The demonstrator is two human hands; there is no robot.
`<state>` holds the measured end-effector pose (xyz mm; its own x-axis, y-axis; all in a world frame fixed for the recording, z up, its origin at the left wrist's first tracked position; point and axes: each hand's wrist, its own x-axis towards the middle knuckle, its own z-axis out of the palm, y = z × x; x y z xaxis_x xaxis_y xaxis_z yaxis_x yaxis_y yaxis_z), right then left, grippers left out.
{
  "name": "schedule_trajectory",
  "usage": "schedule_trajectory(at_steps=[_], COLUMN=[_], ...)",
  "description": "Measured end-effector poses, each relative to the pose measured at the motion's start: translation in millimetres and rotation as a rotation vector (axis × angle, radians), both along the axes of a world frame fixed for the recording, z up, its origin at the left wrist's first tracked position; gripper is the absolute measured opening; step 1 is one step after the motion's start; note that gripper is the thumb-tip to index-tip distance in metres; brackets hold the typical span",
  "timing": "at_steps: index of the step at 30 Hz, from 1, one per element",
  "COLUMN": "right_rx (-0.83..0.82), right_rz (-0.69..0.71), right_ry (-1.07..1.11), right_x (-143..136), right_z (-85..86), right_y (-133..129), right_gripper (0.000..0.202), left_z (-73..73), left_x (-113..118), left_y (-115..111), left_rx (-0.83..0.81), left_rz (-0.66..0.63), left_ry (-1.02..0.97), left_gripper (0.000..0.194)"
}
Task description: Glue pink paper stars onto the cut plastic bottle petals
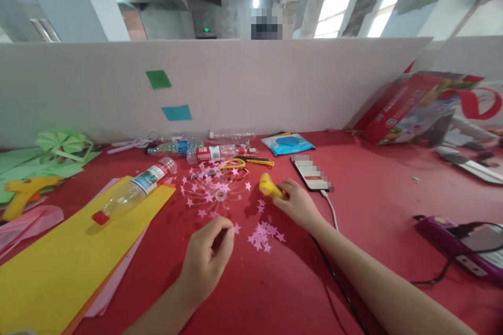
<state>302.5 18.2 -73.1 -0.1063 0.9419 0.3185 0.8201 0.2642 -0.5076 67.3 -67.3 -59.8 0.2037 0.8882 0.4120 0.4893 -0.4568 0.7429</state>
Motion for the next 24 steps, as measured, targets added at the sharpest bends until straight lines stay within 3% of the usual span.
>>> schedule_trajectory(at_steps=[4,9,17,24], right_rx=[-0.023,-0.204,0.076,0.08], right_rz=[0.083,0.272,0.587,0.633], right_ry=[0.243,0.775,0.479,0.376], right_x=[1,-13,-29,-35], right_z=[10.6,18.3,26.0,37.1], right_y=[-13,-42,-72,-76], right_gripper=[0.026,0.02,0.024,0.025], left_z=[0.3,-0.6,8.5,10.6], left_x=[-5,-5,-5,-5], left_y=[2,4,8,7], left_rx=[-0.044,-0.064,-0.098,-0.13], left_rz=[0.078,0.126,0.158,0.188], left_ry=[-0.078,-0.158,-0.208,-0.208], left_gripper=[0.02,0.02,0.022,0.021])
